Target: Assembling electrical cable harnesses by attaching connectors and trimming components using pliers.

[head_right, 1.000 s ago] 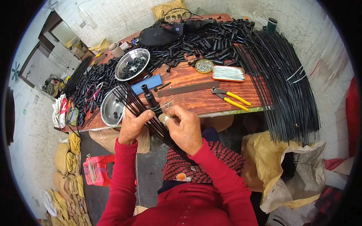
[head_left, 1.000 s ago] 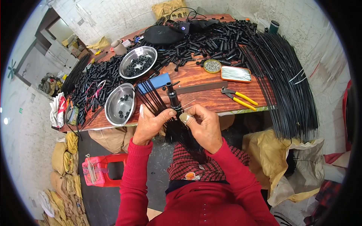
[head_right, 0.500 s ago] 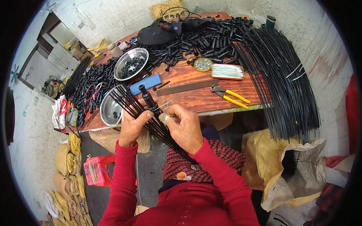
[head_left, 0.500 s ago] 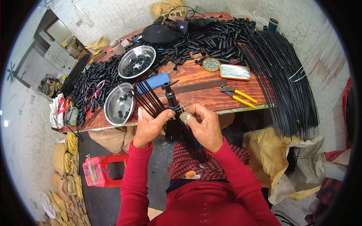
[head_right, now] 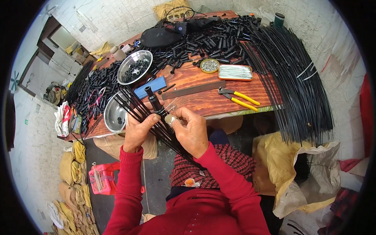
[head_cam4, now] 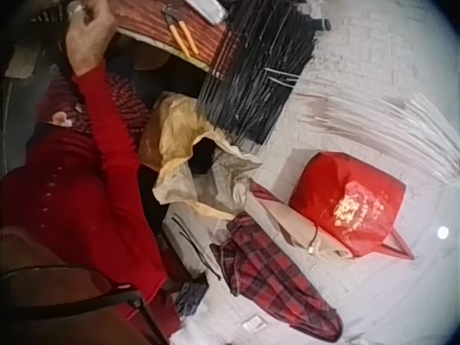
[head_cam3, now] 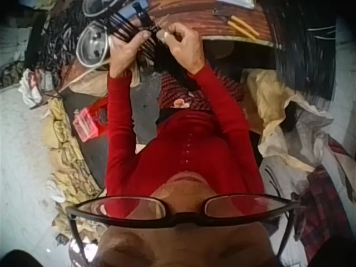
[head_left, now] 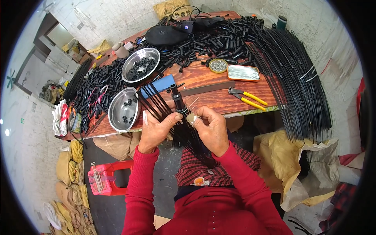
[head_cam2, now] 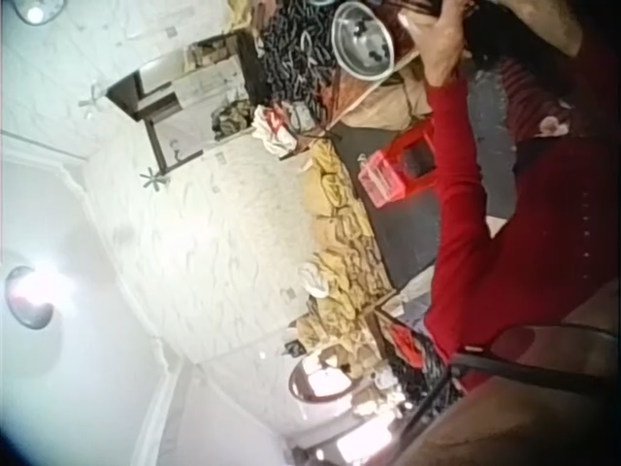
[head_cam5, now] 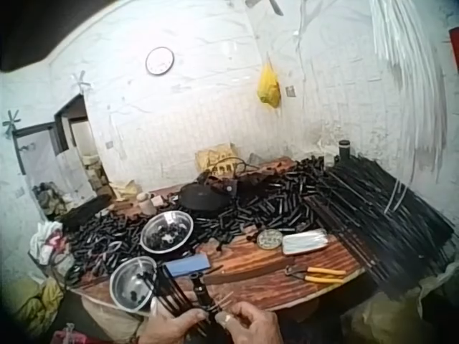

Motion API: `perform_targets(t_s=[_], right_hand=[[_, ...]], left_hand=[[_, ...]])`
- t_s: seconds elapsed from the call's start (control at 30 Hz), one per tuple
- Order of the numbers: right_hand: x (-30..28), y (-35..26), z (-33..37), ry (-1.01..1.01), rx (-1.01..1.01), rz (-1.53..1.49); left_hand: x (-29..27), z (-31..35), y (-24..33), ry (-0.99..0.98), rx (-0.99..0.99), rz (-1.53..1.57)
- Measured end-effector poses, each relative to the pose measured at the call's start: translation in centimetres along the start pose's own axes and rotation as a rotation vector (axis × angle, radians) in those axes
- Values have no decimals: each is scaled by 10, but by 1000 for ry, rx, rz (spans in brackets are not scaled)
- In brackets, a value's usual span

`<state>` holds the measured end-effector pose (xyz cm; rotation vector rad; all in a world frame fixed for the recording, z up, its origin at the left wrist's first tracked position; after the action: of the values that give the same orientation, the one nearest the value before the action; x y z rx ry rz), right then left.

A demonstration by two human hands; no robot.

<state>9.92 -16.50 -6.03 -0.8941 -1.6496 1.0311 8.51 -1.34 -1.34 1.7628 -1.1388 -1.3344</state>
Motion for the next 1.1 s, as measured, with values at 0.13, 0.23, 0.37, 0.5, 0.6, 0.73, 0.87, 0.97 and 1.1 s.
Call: perform_targets(t_s=[0.13, 0.23, 0.37, 0.5, 0.6, 0.73, 0.87, 0.97, 1.1], right_hand=[[1, 1, -4, -48, 26, 83], [1, 4, -3, -73, 20, 66], [1, 6, -3, -73, -15, 46], [0, 3, -4, -82, 26, 71], [0, 7, -5, -82, 79, 24], [0, 17, -6, -76, 127, -194], [3, 10, -4, -97, 42, -174], [1, -1, 2, -28, 23, 12], [1, -10, 3, -6, -8, 111]], left_hand=[[0, 2, -2, -4, -39, 88], [1, 6, -8, -10, -51, 106], [2, 5, -10, 9, -65, 217], [0, 5, -17, 4, -93, 189], [2, 4, -9, -4, -74, 214], [4, 2, -4, -6, -66, 252], [4, 3, -5, -25, -67, 266], [5, 6, -9, -26, -79, 254], [2, 13, -8, 19, -129, 174]])
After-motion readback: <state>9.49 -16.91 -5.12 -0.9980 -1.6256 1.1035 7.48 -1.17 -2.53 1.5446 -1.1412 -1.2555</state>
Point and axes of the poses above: each hand's wrist, its own z-axis away from the middle knuckle, its own x-axis out of the palm, y = z × x, the point moved 8 cm from there along -z, towards the middle knuckle, and after that the axes turned 12 degrees about -z, right-handed, at the moved point
